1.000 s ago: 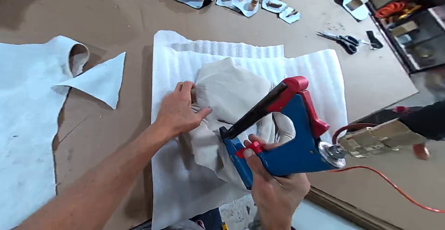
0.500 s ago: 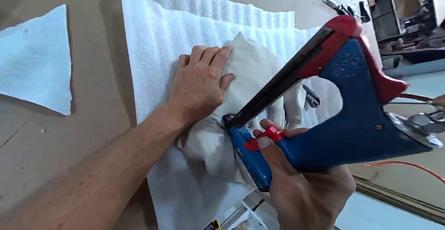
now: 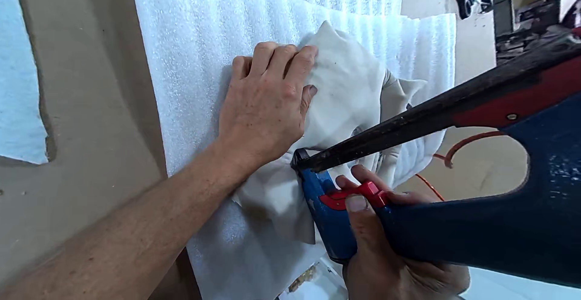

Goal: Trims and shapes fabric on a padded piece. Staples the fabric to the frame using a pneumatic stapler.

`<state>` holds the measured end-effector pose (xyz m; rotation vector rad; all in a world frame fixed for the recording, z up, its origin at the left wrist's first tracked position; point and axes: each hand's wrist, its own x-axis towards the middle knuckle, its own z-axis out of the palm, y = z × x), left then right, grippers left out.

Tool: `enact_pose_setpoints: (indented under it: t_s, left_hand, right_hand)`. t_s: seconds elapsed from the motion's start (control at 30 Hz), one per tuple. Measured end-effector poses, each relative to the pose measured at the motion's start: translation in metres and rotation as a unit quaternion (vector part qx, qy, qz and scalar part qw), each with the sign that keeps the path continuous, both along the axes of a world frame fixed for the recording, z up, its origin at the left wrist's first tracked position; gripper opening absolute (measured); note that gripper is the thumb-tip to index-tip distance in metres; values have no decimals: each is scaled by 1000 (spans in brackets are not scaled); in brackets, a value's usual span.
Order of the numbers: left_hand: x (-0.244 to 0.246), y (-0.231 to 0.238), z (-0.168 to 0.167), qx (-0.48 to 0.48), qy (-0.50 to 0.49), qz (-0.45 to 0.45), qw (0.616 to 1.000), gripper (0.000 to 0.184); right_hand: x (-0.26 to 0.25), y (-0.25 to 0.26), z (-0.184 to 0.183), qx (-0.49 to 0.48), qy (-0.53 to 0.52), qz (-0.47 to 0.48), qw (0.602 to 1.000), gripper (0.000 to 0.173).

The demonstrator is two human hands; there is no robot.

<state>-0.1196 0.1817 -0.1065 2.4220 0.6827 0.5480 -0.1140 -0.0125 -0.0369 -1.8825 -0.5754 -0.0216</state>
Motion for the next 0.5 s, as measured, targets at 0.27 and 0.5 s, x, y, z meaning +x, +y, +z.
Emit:
enact_pose_setpoints:
  t_s: [0.27,0.5]
  left_hand:
    - [1,0,0,7,3,2,1000,49]
    - [-1,6,2,-14,-12,-19,1000,51]
  right_hand:
    - [-5,1,-4,16,-15,6,1000,28]
    - [11,-14,13,-43,-2,63,997,29]
